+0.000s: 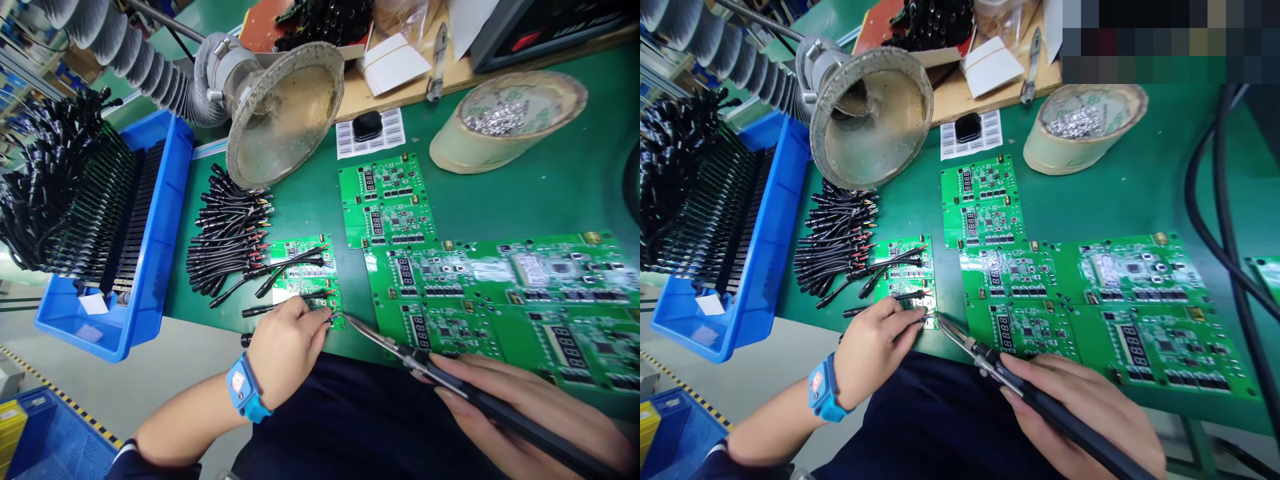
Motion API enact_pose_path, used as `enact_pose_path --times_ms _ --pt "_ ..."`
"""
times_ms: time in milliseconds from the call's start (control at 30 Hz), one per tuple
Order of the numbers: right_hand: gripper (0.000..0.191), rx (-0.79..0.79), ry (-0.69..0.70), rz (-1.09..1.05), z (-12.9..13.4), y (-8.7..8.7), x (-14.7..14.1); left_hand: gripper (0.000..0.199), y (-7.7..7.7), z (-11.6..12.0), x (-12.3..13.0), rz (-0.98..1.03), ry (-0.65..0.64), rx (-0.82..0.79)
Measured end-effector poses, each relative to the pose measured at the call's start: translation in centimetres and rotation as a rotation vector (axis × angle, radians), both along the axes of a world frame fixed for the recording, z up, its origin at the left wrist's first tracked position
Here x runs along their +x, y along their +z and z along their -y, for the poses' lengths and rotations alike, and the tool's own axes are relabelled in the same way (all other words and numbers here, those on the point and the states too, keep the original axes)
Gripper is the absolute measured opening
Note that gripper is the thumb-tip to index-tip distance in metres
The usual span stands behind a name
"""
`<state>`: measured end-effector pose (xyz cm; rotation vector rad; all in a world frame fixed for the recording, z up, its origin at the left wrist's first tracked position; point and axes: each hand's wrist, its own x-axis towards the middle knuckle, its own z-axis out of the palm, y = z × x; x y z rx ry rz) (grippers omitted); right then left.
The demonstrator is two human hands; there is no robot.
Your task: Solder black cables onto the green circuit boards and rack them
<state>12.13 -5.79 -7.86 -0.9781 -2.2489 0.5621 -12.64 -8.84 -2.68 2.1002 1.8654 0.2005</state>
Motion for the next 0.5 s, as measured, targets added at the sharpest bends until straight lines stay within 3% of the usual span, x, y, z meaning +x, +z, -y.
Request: enact_pose_path --times_ms 400,500 --pt "0.017 0.009 0.026 -0.033 -0.8 1.1 -1.3 0.026 0.8 -0.4 0.7 -0.181 -0.038 -0.020" --pt "0.015 -0.001 -0.027 -0.035 -0.7 1.1 -1.2 0.024 1.1 -0.5 1.1 -0.268 -0.045 -0.035"
